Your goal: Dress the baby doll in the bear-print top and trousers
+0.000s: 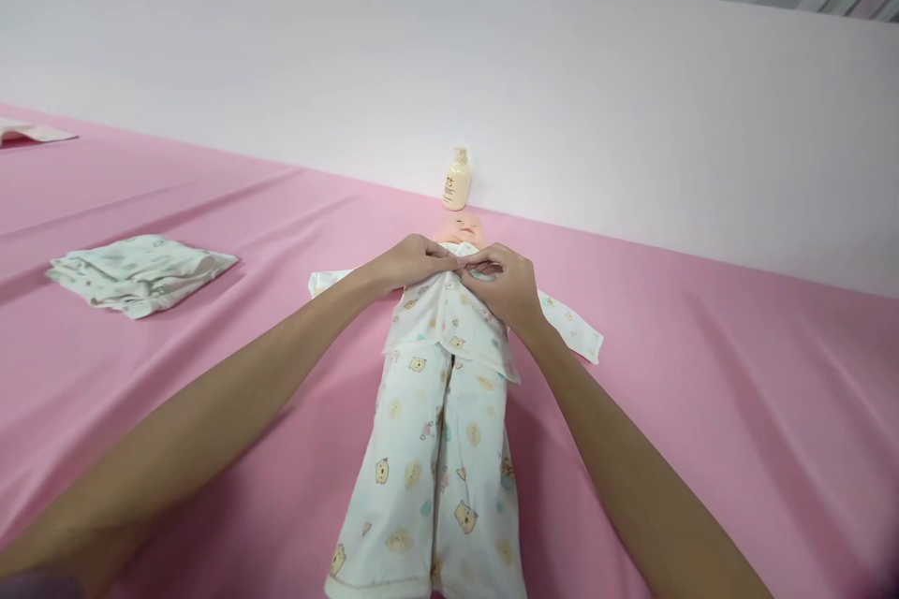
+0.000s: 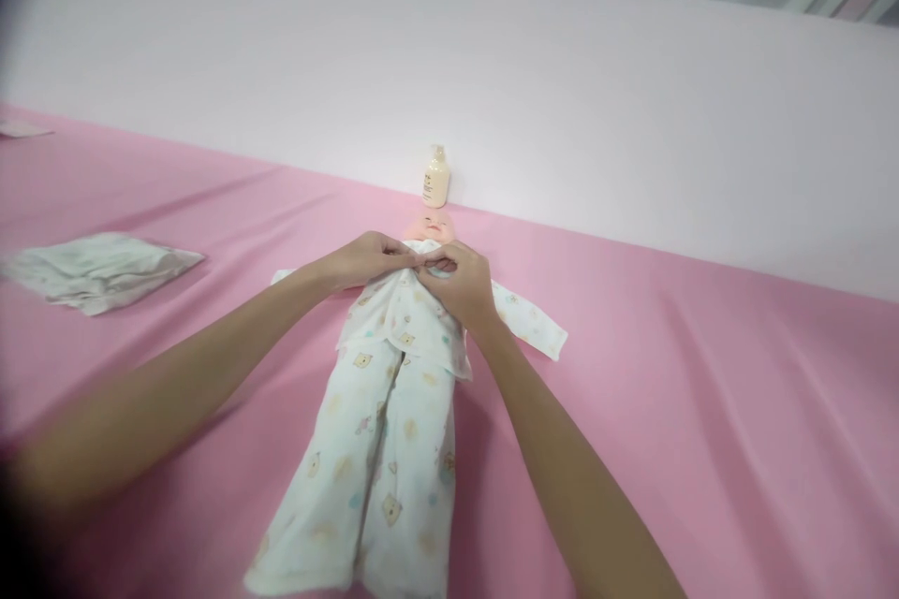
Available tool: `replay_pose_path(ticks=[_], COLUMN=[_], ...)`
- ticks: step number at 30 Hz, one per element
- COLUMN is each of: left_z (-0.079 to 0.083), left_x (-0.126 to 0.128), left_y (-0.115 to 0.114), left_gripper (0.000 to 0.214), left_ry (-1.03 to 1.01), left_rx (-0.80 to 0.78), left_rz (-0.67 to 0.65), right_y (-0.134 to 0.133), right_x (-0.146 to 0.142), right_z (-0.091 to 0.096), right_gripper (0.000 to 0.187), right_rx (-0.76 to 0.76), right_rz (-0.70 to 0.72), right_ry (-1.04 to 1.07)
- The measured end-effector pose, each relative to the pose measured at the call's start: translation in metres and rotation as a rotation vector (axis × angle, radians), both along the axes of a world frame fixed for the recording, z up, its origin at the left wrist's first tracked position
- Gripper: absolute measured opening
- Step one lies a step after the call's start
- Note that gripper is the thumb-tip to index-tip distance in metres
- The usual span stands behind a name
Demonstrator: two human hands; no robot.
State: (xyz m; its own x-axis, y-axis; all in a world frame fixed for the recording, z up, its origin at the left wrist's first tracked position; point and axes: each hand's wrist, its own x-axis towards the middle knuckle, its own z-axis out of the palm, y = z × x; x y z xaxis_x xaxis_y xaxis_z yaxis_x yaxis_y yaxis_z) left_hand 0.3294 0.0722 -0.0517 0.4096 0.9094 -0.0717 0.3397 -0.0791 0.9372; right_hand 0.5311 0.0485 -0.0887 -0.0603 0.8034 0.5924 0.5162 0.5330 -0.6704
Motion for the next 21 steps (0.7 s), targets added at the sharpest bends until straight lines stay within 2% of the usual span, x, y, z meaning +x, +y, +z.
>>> replay_pose_path(ticks=[8, 16, 21], left_z=[-0.0061, -0.0049, -0.0038], left_x=[-0.0018, -0.0013, -0.0002], left_y=[0.0067, 0.0048, 0.0027], left_gripper=[0.041, 0.036, 0.034], left_ry=[-0.068, -0.071, -0.056], left_rx=[-0.071, -0.073, -0.055], left_rz=[-0.054, -0.044, -0.014], right_y=[0.0013, 0.0000, -0.0007], right_x=[-0.0009, -0.0012, -0.0018], right_z=[-0.0046, 0.0014, 0.0029], right_gripper=[0.008, 0.006, 0.007], right_rx=[-0.002, 0.081, 0.067], right_rz=[-0.004, -0.035, -0.062], right_ry=[0.029, -0.179, -0.232])
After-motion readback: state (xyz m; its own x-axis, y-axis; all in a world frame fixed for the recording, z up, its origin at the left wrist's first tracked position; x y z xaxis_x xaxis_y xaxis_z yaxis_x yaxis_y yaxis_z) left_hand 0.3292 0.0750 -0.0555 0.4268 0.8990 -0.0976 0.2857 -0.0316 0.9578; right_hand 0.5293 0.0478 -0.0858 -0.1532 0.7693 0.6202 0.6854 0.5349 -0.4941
